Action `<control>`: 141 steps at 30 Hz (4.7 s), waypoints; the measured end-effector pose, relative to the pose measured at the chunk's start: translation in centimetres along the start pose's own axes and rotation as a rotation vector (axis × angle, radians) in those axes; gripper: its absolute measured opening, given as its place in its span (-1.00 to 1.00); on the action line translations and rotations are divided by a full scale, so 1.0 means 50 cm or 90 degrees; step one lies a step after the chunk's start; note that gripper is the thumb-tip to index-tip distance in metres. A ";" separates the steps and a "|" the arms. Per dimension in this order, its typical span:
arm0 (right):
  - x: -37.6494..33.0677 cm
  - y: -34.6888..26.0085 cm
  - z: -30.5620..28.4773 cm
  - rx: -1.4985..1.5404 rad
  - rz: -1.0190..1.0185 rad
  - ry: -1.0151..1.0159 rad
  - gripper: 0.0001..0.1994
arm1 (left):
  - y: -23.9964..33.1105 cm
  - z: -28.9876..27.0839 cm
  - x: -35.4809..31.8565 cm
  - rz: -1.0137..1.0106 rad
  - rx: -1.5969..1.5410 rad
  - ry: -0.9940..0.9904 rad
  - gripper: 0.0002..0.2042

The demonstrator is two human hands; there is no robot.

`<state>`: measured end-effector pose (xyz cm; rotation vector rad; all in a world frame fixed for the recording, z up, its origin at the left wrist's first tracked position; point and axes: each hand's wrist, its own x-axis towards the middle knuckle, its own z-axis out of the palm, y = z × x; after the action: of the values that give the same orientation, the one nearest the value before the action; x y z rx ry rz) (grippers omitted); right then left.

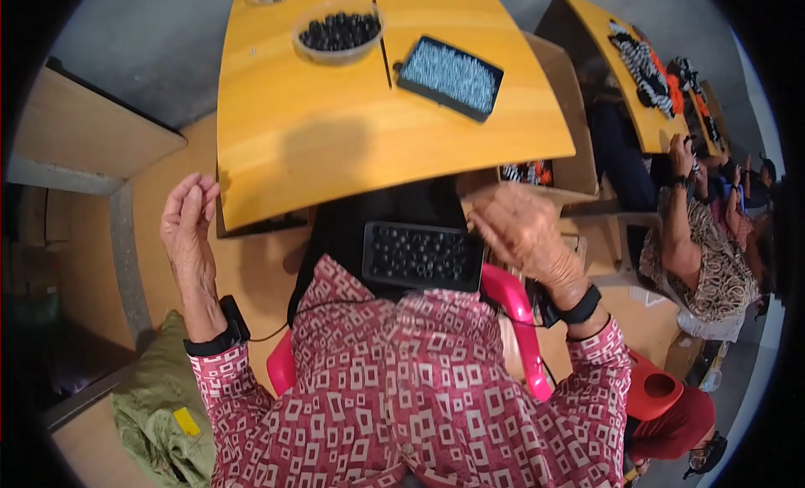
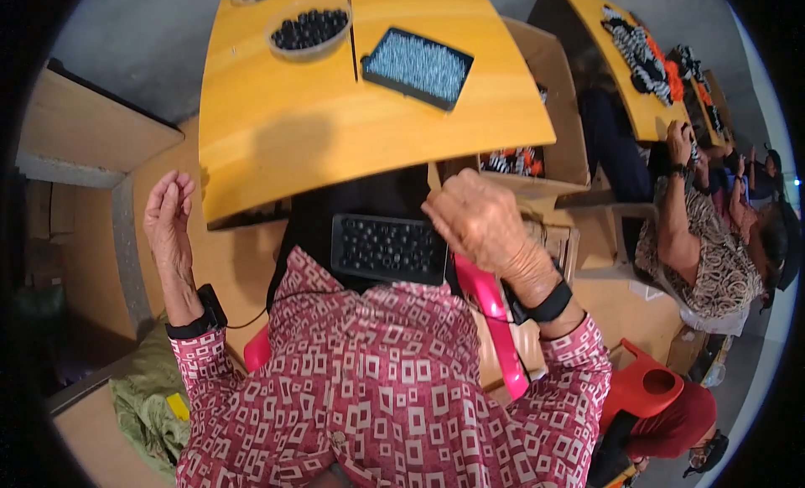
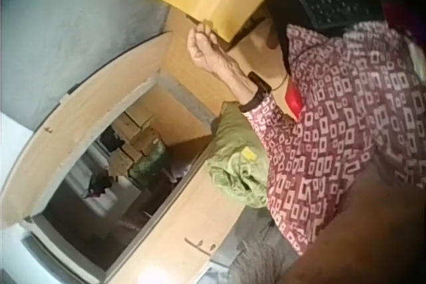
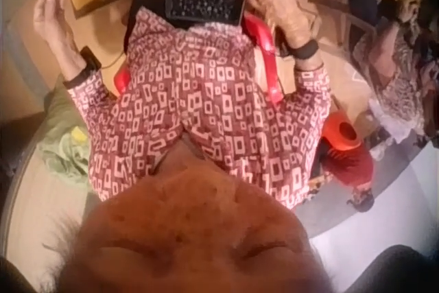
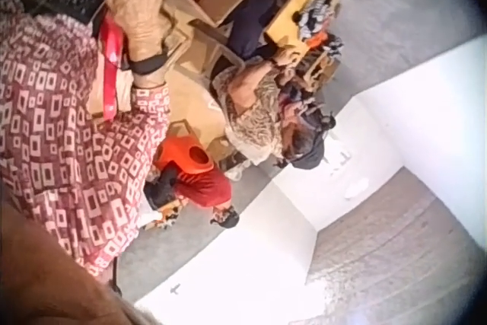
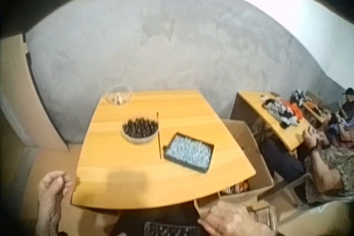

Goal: The person assembles plastic cord locks by inserting small inner pieces into outer housings by hand.

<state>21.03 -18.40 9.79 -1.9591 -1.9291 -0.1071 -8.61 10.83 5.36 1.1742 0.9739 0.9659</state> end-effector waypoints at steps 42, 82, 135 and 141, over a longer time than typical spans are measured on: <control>-0.018 -0.074 0.085 0.051 -0.039 0.032 -0.64 | -0.068 0.207 -0.180 0.727 0.817 -0.629 -0.66; 0.009 -0.026 0.011 0.044 -0.013 0.263 -0.75 | -0.038 0.266 -0.192 -0.374 -0.030 -0.466 -0.87; 0.289 0.210 0.070 -0.034 -0.003 -0.118 -0.85 | -0.018 0.275 -0.061 -0.362 -0.258 -0.429 -0.80; 0.293 0.196 0.075 0.018 0.029 -0.047 -0.88 | -0.004 0.288 -0.066 -0.330 -0.214 -0.415 -0.79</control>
<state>30.51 -3.10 8.87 -2.0130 -1.9194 0.0049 4.16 3.68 7.22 0.8034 0.5123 0.2735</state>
